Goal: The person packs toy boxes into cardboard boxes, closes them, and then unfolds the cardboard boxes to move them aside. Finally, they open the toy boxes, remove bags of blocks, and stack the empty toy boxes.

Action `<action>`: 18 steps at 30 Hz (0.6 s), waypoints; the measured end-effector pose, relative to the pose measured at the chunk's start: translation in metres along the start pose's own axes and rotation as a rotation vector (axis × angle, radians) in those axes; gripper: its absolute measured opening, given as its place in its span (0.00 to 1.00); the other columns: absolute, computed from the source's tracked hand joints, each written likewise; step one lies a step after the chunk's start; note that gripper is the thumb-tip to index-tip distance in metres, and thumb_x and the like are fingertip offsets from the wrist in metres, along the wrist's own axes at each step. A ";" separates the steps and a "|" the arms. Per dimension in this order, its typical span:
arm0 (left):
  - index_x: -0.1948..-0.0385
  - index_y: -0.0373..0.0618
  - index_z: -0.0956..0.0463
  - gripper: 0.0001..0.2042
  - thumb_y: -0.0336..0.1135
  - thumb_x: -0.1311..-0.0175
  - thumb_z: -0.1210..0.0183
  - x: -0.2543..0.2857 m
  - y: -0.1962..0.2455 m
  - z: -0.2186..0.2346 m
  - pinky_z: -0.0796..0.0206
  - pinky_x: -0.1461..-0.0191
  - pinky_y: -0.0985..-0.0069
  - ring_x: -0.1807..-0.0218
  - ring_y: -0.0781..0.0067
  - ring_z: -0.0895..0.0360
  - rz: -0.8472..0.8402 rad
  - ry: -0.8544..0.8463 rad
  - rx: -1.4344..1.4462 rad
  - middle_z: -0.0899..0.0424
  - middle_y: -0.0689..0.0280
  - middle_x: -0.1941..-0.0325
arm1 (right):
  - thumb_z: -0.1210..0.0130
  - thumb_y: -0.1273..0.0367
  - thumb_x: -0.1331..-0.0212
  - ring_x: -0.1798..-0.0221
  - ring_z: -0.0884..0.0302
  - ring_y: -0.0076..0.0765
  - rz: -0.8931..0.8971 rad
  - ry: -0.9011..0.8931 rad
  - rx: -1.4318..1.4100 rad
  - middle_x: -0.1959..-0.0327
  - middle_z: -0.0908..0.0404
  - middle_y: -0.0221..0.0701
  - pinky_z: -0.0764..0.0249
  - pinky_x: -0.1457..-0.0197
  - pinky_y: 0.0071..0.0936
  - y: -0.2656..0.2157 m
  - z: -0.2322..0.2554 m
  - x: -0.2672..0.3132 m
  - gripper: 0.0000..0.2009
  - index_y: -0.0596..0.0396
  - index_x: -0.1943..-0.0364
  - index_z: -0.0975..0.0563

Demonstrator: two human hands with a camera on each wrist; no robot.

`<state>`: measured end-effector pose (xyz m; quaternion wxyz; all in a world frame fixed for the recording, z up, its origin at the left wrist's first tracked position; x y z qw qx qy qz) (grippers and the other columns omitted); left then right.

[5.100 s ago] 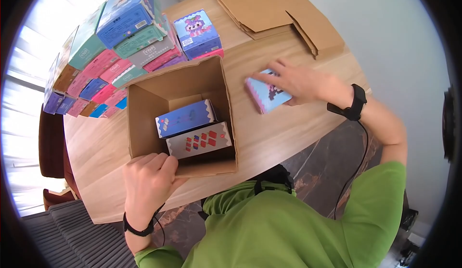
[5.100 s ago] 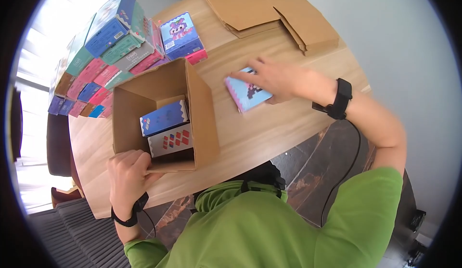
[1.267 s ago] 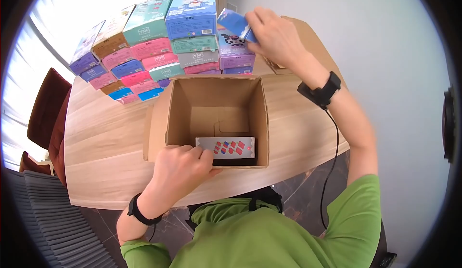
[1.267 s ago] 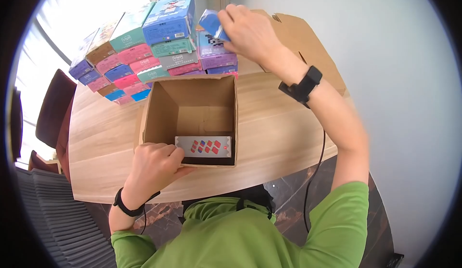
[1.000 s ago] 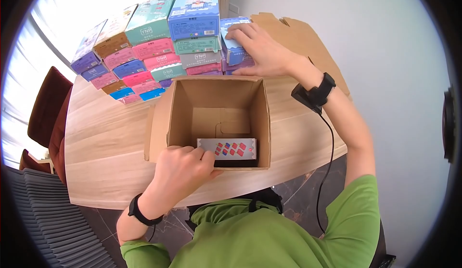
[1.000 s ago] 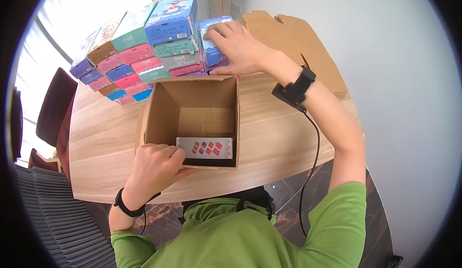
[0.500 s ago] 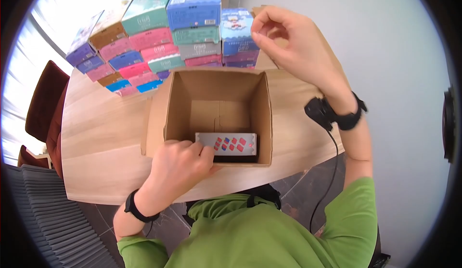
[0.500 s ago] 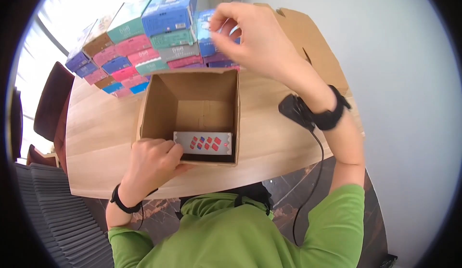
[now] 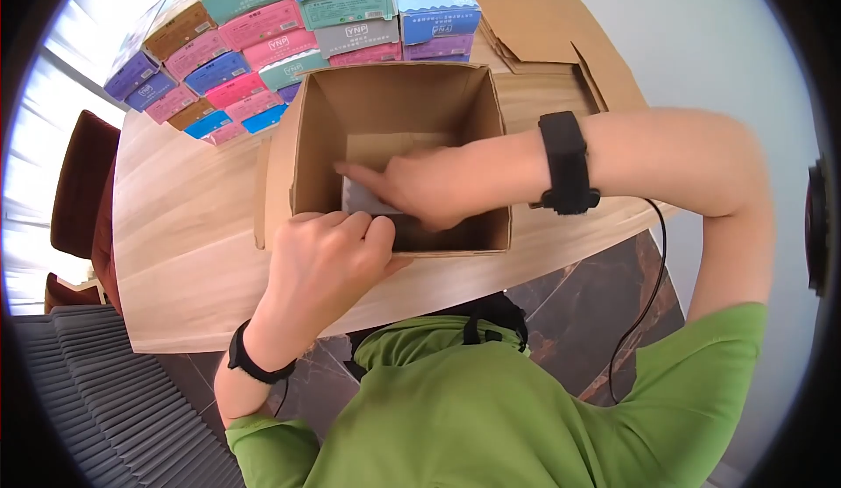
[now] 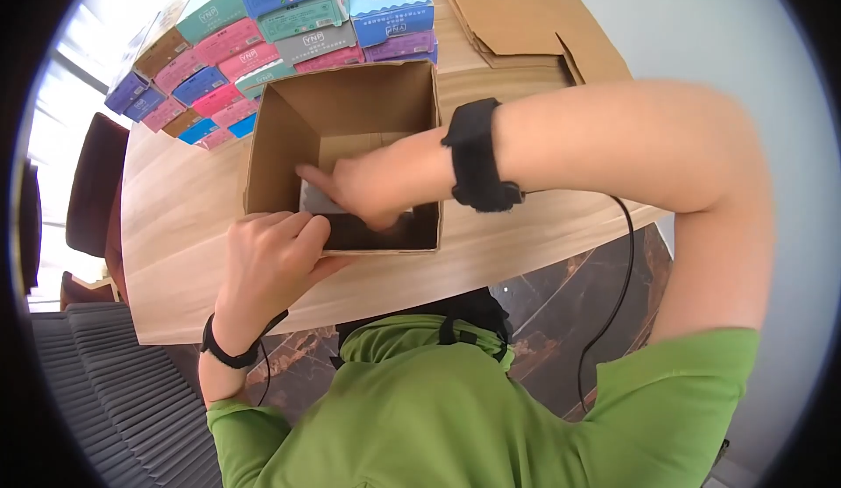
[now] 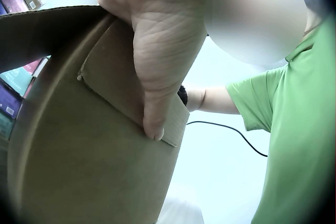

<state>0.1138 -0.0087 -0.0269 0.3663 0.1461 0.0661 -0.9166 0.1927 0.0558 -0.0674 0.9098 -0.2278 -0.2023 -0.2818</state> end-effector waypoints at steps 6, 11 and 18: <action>0.88 0.48 0.36 0.16 0.44 0.62 0.36 -0.001 -0.002 0.002 0.41 0.82 0.77 0.83 0.72 0.29 -0.002 -0.010 0.021 0.33 0.71 0.89 | 0.44 0.73 0.57 0.66 0.22 0.43 -0.205 0.073 -0.184 0.69 0.22 0.44 0.27 0.68 0.34 0.008 0.059 0.045 0.45 0.51 0.35 0.59; 0.88 0.49 0.36 0.17 0.45 0.62 0.36 -0.001 -0.002 -0.001 0.42 0.83 0.77 0.84 0.73 0.30 -0.007 -0.015 0.034 0.34 0.71 0.90 | 0.43 0.69 0.52 0.59 0.22 0.33 0.054 0.496 -0.851 0.56 0.24 0.43 0.24 0.66 0.23 0.038 0.102 0.099 0.37 0.54 0.38 0.50; 0.88 0.49 0.36 0.18 0.46 0.62 0.36 -0.002 -0.002 0.001 0.43 0.84 0.77 0.85 0.74 0.30 -0.004 -0.028 0.017 0.34 0.72 0.90 | 0.45 0.63 0.45 0.59 0.22 0.27 0.285 0.569 -1.506 0.55 0.24 0.39 0.21 0.61 0.24 0.115 0.132 0.124 0.27 0.61 0.44 0.40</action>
Point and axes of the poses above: each hand's wrist, its own x-axis away from the middle knuckle, its own z-axis out of the back of the hand, y = z × x, the point moved 5 cm from there along -x, towards the middle knuckle
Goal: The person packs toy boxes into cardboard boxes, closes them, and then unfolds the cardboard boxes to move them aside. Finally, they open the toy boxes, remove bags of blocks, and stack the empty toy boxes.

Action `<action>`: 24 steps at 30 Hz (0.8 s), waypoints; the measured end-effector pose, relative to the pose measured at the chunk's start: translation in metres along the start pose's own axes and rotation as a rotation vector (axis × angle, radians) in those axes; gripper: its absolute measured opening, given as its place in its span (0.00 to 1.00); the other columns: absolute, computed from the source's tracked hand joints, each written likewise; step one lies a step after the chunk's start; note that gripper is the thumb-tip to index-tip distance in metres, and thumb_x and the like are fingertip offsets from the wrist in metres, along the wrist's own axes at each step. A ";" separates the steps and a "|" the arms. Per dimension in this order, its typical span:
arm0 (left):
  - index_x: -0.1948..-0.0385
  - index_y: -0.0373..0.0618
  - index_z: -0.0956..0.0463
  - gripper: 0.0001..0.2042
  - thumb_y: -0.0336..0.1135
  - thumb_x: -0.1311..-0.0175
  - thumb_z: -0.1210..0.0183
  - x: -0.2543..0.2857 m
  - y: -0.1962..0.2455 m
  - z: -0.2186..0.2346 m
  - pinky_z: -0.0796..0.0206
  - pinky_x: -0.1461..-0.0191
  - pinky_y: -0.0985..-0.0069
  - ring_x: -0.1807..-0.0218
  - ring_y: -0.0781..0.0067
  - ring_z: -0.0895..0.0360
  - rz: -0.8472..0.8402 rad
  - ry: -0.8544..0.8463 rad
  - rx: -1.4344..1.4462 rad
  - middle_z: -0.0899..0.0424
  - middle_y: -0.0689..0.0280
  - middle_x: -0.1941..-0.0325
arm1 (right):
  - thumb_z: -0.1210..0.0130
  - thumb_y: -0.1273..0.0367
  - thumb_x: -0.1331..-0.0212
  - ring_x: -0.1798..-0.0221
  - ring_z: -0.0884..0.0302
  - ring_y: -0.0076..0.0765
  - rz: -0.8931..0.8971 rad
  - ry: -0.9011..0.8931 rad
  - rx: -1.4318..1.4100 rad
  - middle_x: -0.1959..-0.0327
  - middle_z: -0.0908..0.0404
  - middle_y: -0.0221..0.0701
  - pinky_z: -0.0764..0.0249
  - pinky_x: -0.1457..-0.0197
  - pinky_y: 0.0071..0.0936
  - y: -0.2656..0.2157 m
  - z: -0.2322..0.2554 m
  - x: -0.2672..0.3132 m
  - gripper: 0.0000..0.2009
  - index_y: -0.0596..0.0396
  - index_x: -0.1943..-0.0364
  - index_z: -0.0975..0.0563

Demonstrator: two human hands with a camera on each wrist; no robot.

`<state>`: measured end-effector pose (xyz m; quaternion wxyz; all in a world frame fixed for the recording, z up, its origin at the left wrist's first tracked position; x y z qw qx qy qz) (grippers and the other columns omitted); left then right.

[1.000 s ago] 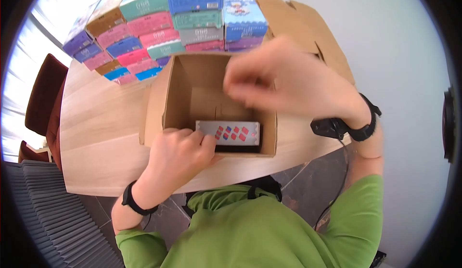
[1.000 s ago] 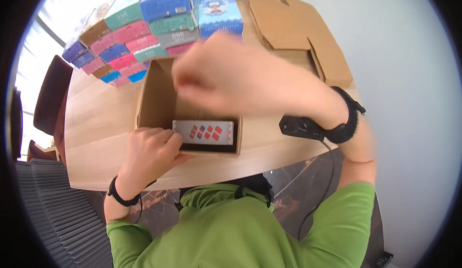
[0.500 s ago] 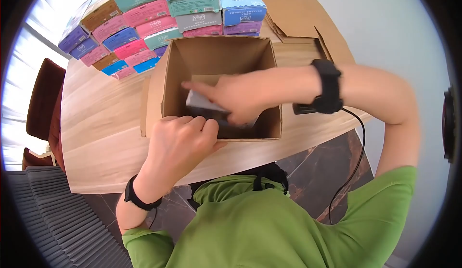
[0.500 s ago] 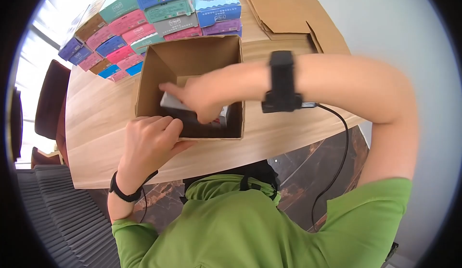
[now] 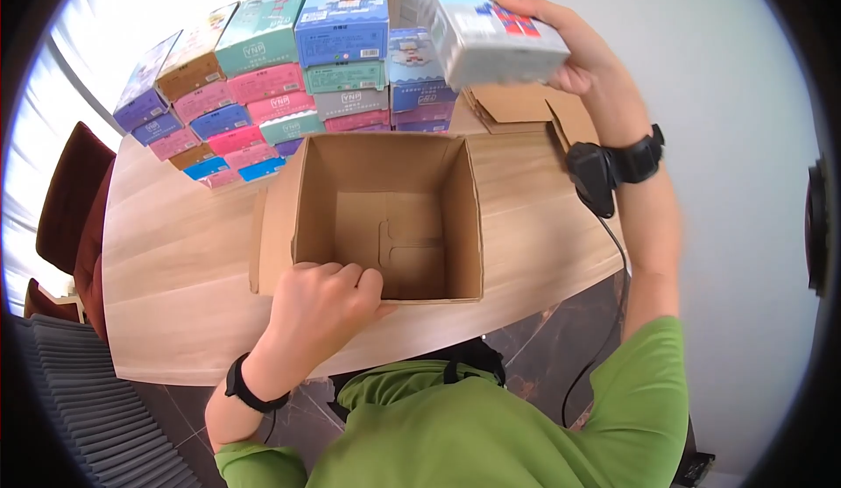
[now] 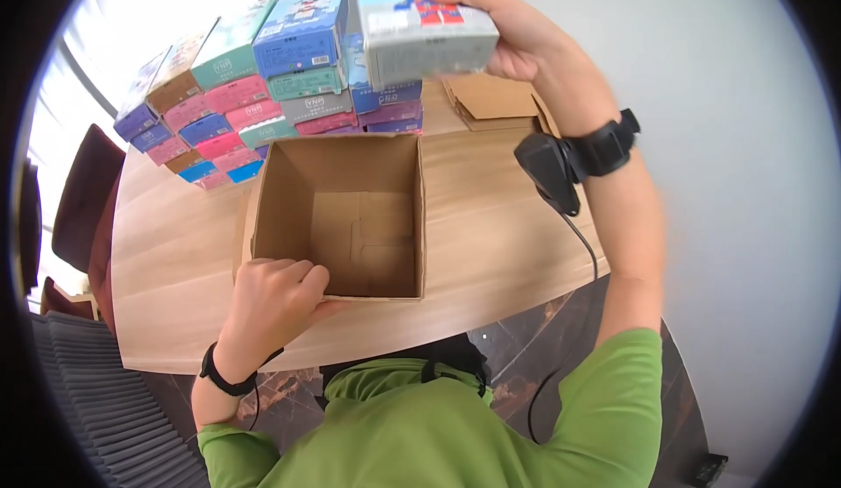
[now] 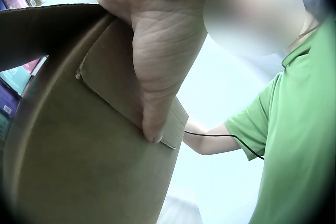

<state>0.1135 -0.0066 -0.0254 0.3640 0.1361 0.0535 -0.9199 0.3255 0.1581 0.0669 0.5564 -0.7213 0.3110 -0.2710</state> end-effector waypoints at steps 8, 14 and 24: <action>0.88 0.49 0.36 0.17 0.47 0.62 0.36 0.001 0.001 0.002 0.42 0.84 0.77 0.84 0.74 0.29 0.017 -0.008 -0.001 0.33 0.72 0.89 | 0.47 0.58 0.45 0.61 0.24 0.25 0.094 0.616 0.402 0.58 0.25 0.32 0.24 0.63 0.26 0.027 0.060 -0.062 0.23 0.56 0.49 0.35; 0.89 0.47 0.38 0.19 0.43 0.65 0.34 0.000 0.001 0.001 0.44 0.83 0.73 0.85 0.68 0.32 0.037 0.030 0.057 0.35 0.68 0.89 | 0.49 0.53 0.47 0.60 0.31 0.20 -0.066 0.589 0.771 0.60 0.27 0.25 0.35 0.60 0.23 0.037 0.050 -0.074 0.23 0.48 0.49 0.33; 0.87 0.48 0.36 0.17 0.46 0.62 0.36 0.000 0.002 -0.002 0.42 0.83 0.76 0.84 0.72 0.30 0.012 0.026 -0.003 0.33 0.71 0.89 | 0.53 0.46 0.44 0.60 0.36 0.22 -0.073 0.363 0.584 0.61 0.29 0.25 0.35 0.56 0.23 0.051 0.073 -0.066 0.25 0.41 0.47 0.32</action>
Point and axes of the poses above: each hand's wrist, its own x-axis away from the middle knuckle, its own z-axis out of the back of the hand, y = z × x, the point moved 5 cm from there along -x, towards the middle knuckle
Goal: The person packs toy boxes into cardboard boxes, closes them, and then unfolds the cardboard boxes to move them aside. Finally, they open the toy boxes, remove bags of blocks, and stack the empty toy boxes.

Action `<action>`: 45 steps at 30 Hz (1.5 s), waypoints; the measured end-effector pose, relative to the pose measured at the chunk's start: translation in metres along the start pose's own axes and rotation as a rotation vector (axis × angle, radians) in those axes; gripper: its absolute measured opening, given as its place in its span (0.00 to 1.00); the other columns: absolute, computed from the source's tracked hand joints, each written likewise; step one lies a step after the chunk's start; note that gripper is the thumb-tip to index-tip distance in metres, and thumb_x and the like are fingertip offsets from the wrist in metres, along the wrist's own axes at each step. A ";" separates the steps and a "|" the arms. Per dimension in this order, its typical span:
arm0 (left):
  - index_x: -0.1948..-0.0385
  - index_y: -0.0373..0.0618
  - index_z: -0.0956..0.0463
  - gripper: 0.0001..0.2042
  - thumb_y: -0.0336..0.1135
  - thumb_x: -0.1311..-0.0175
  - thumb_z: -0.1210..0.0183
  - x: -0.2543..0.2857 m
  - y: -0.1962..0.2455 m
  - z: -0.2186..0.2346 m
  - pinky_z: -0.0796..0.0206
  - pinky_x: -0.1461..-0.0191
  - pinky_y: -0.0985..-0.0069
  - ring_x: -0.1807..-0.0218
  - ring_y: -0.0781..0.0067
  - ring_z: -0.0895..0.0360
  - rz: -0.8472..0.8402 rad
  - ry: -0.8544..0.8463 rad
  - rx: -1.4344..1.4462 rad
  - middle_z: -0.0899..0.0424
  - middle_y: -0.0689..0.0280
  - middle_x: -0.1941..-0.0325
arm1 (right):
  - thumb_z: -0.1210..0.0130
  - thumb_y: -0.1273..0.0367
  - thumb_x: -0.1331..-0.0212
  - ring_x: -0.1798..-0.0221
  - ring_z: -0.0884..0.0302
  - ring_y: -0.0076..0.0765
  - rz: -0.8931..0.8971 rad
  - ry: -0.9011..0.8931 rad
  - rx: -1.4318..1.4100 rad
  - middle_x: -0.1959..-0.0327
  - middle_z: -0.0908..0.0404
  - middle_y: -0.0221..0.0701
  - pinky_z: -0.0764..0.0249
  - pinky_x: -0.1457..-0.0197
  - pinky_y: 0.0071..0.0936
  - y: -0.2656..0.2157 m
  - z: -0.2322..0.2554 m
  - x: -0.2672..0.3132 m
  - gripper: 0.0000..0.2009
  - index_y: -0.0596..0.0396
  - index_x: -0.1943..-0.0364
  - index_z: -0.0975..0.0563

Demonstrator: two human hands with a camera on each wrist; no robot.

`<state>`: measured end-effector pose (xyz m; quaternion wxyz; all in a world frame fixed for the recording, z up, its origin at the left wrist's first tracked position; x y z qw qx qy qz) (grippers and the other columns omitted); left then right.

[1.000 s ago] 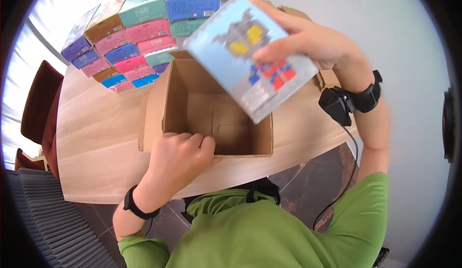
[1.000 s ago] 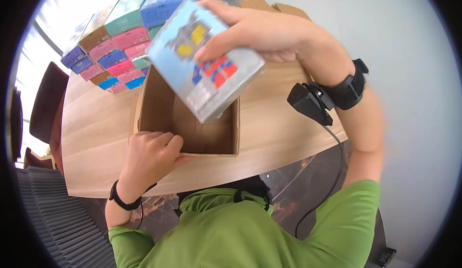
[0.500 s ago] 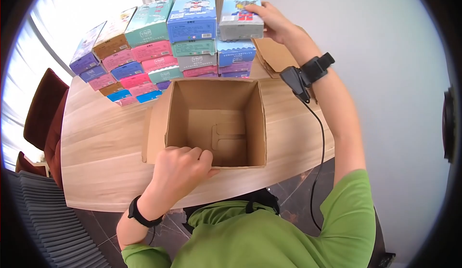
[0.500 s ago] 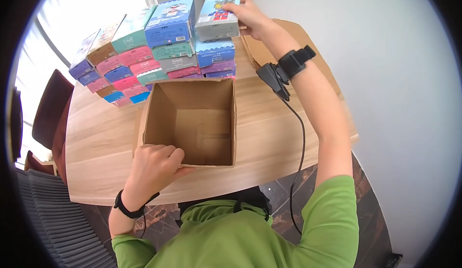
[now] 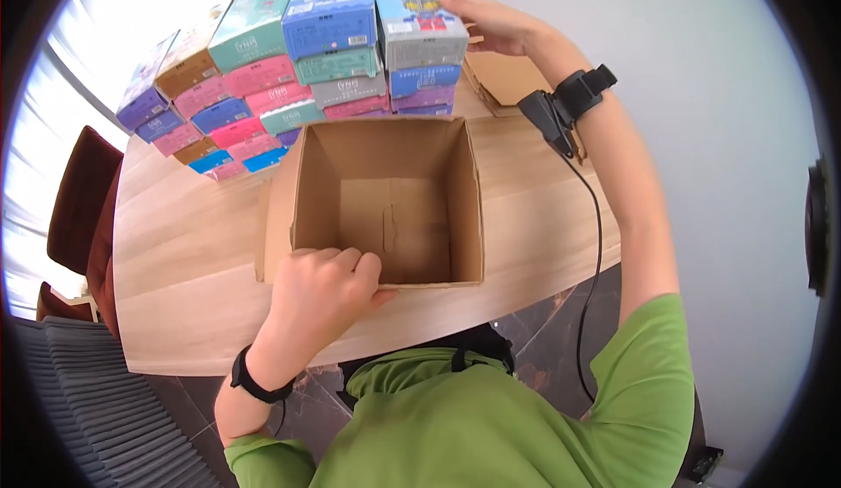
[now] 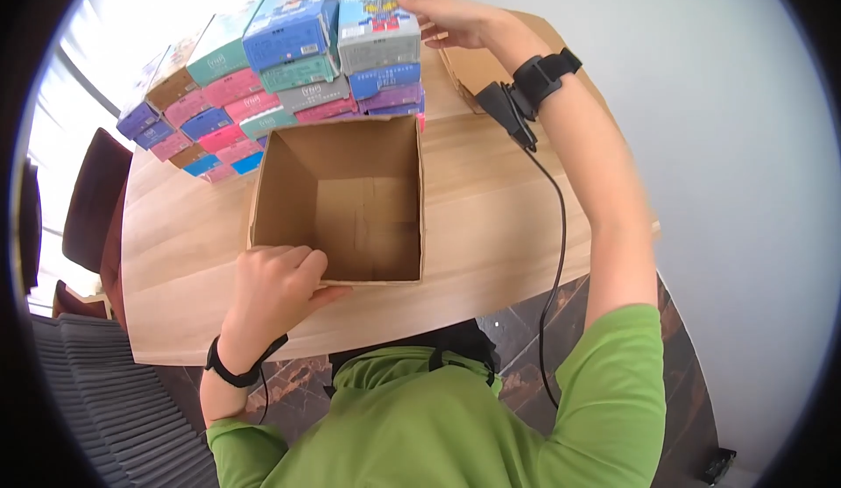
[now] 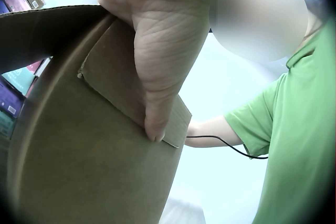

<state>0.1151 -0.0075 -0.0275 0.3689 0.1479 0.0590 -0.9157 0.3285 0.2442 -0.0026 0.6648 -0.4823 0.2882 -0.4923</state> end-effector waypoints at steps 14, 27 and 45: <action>0.78 0.42 0.34 0.28 0.50 0.72 0.26 0.064 -0.040 0.062 0.42 0.74 0.77 0.79 0.70 0.33 0.193 0.427 0.104 0.30 0.66 0.80 | 0.48 0.77 0.54 0.79 0.26 0.34 0.710 0.336 0.447 0.80 0.25 0.34 0.31 0.77 0.23 -0.086 -0.064 0.202 0.05 0.56 0.71 0.24; 0.58 0.40 0.29 0.20 0.49 0.40 0.51 0.144 -0.155 -0.002 0.34 0.57 0.70 0.62 0.70 0.27 0.632 0.949 1.209 0.24 0.64 0.62 | 0.50 0.70 0.50 0.43 0.38 0.38 1.082 0.006 0.851 0.50 0.30 0.30 0.37 0.44 0.29 -0.089 -0.176 0.194 0.17 0.53 0.52 0.28; 0.57 0.46 0.37 0.12 0.39 0.39 0.51 0.102 -0.097 -0.014 0.51 0.78 0.86 0.79 0.86 0.49 0.920 0.451 1.727 0.45 0.74 0.77 | 0.47 0.71 0.55 0.82 0.41 0.34 1.671 0.424 0.418 0.84 0.37 0.28 0.38 0.69 0.29 -0.126 -0.135 0.194 0.11 0.53 0.87 0.35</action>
Point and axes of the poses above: each hand's wrist, its own x-axis away from the middle knuckle, its own z-axis out of the back of the hand, y = z × x, the point moved 5 cm from there along -x, towards the middle knuckle
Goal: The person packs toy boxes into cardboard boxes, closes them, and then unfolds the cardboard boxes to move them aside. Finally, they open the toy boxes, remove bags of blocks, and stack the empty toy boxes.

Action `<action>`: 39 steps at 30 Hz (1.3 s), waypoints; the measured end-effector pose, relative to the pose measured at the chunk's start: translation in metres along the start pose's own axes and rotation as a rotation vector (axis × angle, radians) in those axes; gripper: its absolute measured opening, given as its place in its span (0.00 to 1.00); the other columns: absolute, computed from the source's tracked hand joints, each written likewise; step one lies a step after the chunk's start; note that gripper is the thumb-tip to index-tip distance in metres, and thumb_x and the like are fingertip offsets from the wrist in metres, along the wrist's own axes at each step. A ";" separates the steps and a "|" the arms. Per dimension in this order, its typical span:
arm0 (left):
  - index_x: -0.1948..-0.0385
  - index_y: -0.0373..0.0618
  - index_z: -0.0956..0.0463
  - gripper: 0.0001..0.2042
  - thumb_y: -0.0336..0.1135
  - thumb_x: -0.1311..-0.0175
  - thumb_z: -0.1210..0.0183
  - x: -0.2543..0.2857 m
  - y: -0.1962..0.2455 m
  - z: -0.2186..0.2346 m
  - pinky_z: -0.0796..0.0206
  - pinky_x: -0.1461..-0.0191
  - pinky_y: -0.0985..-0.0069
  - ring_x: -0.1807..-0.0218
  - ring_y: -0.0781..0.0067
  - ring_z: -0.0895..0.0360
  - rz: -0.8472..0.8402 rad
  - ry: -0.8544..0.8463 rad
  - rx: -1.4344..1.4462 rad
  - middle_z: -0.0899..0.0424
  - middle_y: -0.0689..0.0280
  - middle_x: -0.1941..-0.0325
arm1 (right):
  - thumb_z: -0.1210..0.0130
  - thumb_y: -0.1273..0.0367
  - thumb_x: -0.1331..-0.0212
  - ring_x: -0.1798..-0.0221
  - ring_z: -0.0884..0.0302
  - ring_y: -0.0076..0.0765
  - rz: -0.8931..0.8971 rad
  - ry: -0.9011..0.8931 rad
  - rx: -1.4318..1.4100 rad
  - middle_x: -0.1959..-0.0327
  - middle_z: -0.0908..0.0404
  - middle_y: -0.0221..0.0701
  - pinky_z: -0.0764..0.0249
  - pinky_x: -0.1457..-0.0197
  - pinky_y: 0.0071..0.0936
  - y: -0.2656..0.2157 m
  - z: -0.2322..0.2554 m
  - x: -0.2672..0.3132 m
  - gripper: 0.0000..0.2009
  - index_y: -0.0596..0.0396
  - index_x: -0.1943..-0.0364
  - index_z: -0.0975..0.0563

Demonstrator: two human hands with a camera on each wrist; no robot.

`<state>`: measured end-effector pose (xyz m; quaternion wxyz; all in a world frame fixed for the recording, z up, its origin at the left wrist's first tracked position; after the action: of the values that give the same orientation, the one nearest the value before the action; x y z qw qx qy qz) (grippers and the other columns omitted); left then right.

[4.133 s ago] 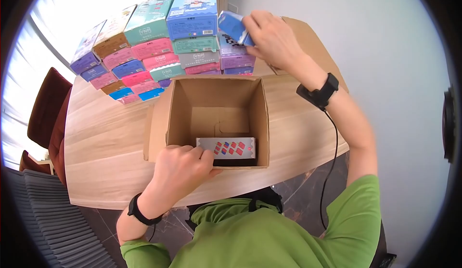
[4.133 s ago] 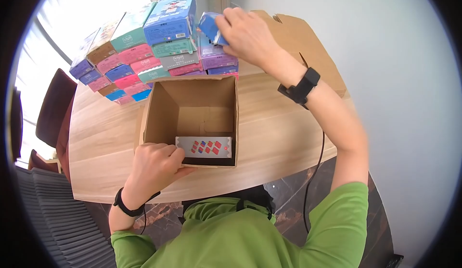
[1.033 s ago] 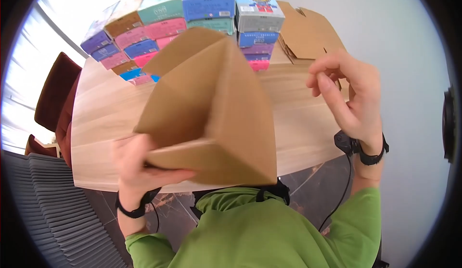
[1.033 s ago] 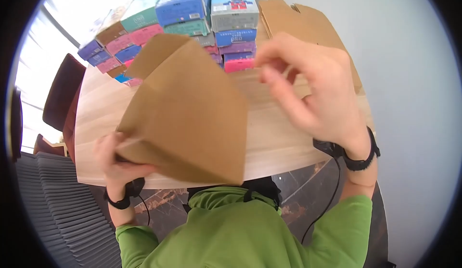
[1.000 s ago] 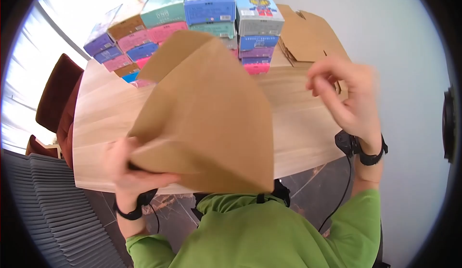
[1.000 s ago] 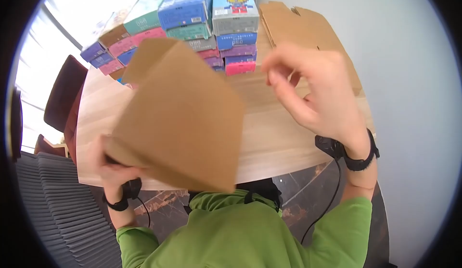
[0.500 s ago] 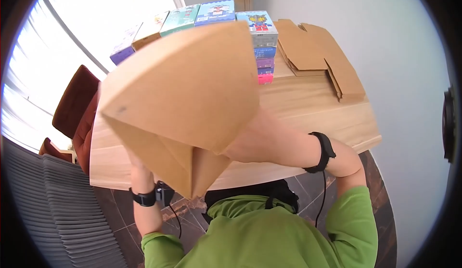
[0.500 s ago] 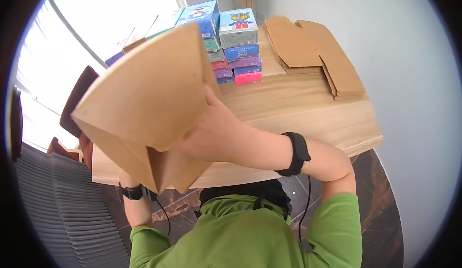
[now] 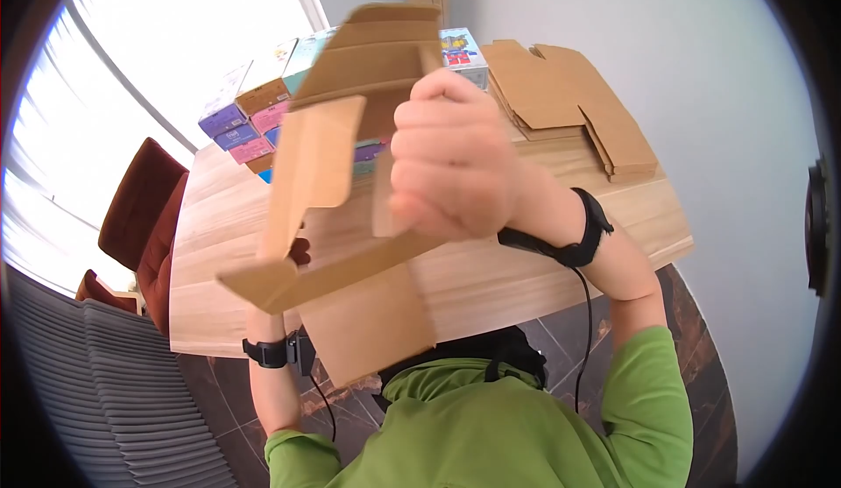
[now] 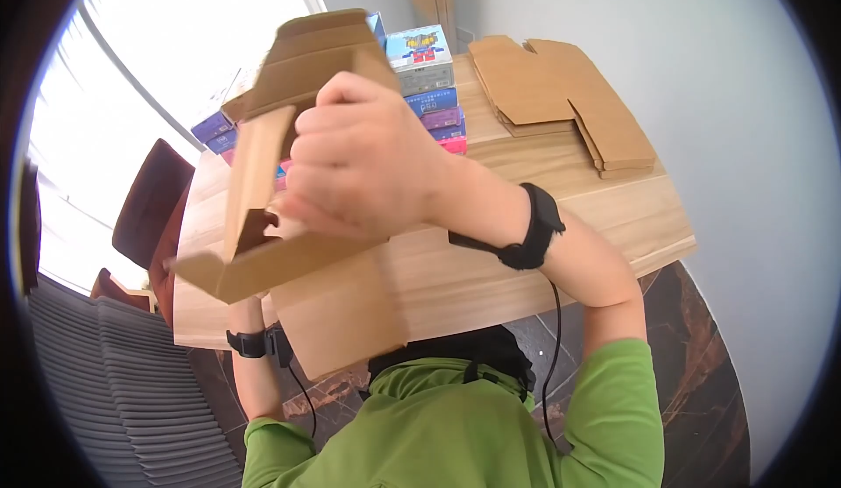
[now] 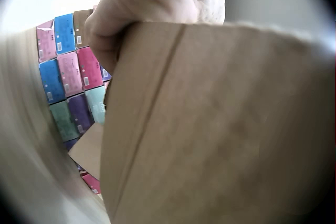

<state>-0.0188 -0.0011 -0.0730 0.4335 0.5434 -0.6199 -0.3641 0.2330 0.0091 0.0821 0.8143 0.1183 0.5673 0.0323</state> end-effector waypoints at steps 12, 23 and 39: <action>0.45 0.48 0.52 0.30 0.25 0.50 0.47 0.005 -0.017 -0.021 0.50 0.55 0.76 0.54 0.74 0.50 0.016 -0.252 0.174 0.49 0.64 0.54 | 0.40 0.67 0.56 0.89 0.41 0.32 -0.047 0.294 0.556 0.91 0.39 0.26 0.46 0.88 0.25 0.028 0.046 -0.023 0.15 0.49 0.90 0.34; 0.34 0.50 0.67 0.51 0.11 0.60 0.44 0.006 -0.015 -0.037 0.49 0.34 0.67 0.31 0.63 0.51 -0.139 -0.307 0.344 0.52 0.56 0.32 | 0.52 0.64 0.38 0.88 0.48 0.17 -0.574 0.596 0.024 0.91 0.43 0.20 0.48 0.85 0.18 0.023 0.102 0.018 0.22 0.54 0.90 0.37; 0.50 0.34 0.32 0.24 0.40 0.44 0.40 0.009 -0.037 -0.059 0.35 0.60 0.81 0.62 0.79 0.28 -0.054 -0.587 -0.281 0.23 0.65 0.58 | 0.50 0.61 0.39 0.86 0.57 0.14 -1.291 0.009 0.375 0.92 0.49 0.17 0.59 0.84 0.21 0.063 0.142 0.158 0.25 0.55 0.92 0.42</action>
<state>0.0495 -0.0141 -0.0847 0.2970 0.3664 -0.6474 -0.5987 0.4262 0.0770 -0.0013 0.6337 -0.1055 0.5237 -0.5595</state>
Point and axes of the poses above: each hand's wrist, its own x-axis away from the middle knuckle, its own z-axis out of the back of the hand, y = z × x, the point moved 5 cm from there along -x, towards the middle knuckle
